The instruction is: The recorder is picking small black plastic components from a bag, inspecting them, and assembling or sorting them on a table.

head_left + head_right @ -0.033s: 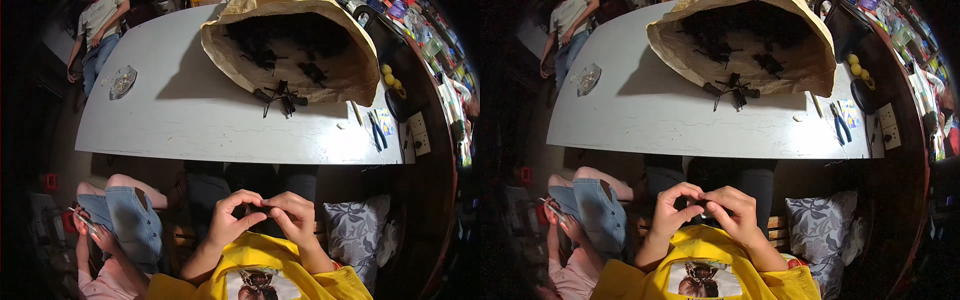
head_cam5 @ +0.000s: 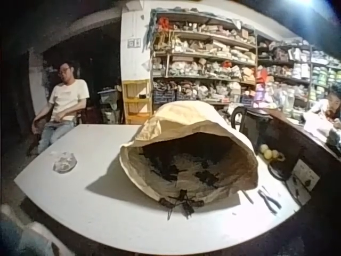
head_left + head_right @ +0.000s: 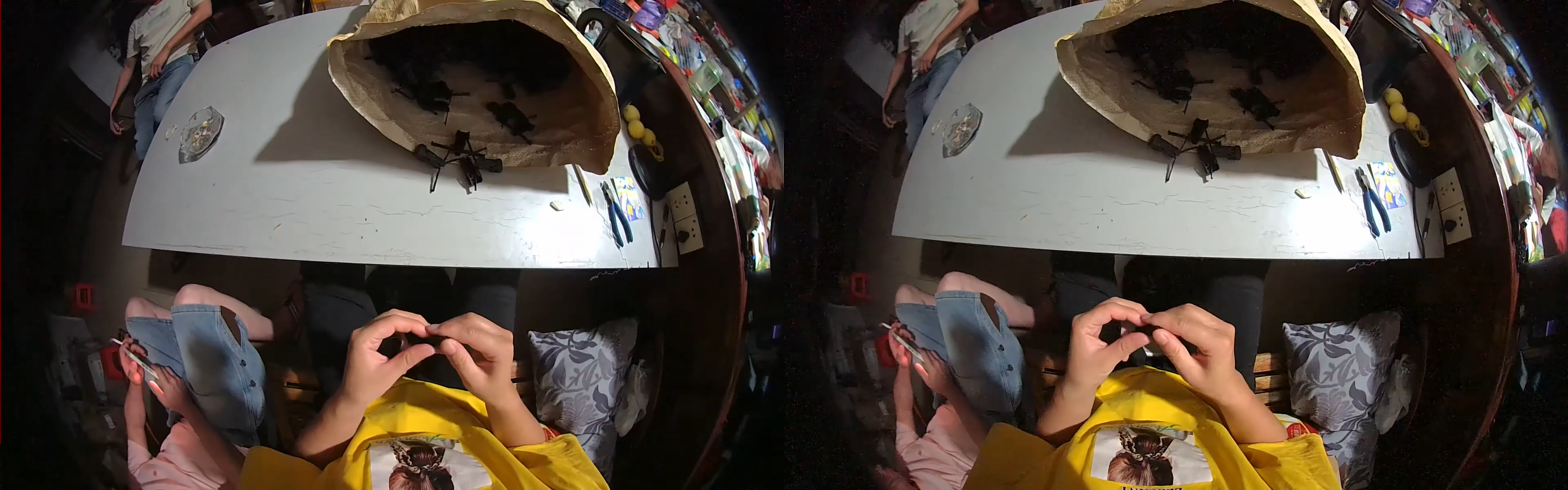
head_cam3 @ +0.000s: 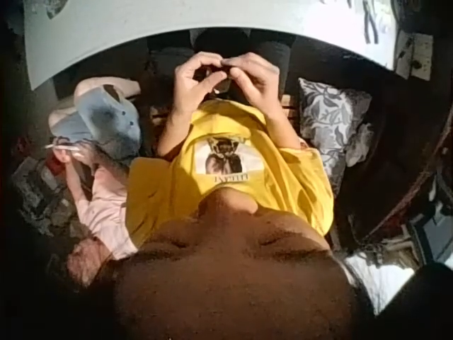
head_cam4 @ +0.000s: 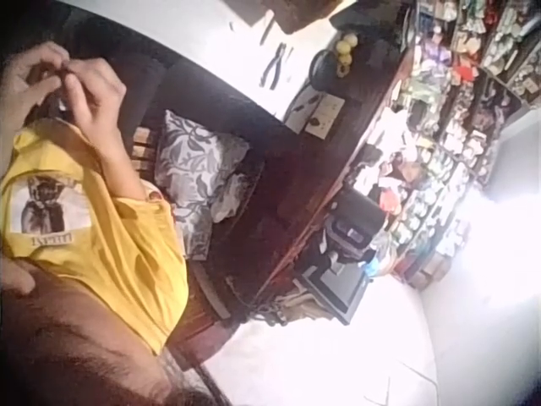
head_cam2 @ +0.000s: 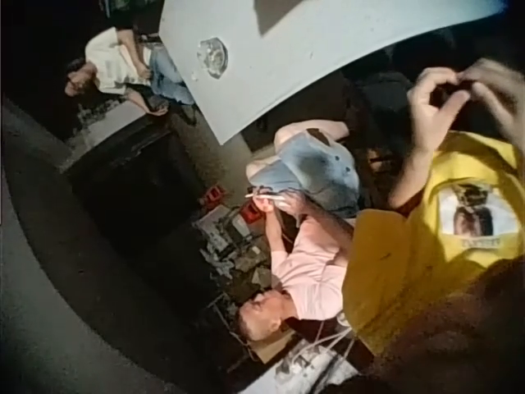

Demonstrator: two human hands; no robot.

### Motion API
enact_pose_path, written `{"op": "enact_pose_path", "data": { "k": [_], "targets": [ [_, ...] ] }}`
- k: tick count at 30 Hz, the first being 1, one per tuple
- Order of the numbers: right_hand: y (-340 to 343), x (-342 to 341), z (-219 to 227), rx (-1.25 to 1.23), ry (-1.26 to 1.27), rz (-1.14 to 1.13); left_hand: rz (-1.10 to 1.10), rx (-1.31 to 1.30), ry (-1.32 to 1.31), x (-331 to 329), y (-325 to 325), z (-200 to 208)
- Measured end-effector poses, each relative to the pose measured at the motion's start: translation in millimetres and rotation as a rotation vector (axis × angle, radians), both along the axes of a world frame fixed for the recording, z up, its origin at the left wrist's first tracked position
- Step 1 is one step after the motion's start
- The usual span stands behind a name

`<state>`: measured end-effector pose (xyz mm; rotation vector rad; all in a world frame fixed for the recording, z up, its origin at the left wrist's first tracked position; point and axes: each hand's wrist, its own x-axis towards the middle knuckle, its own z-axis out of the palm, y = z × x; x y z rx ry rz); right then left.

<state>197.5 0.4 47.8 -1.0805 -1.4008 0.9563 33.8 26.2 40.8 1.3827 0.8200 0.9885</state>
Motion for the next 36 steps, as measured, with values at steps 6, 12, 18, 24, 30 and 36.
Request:
{"op": "enact_pose_path", "data": {
  "k": [6,12,18,24,30,36],
  "targets": [
    [-4,-8,0,0.155,-0.178,-0.141,0.111,-0.088,-0.064,14,-10,-3],
    [-6,-15,-3,0.265,-0.35,-0.24,0.099,-0.253,-0.309,23,-13,-14],
    [22,0,-9,0.159,-0.33,-0.116,0.164,-0.342,-0.185,19,-4,-24],
    [108,56,-27,0.1,-0.467,-0.528,0.003,0.11,0.467,13,4,-36],
    [163,71,-49,0.199,-0.773,-0.617,-0.044,0.332,0.776,0,-5,-54],
    [163,80,-60,0.203,-0.688,-0.551,-0.042,0.381,0.727,1,-7,-61]
  ]
}}
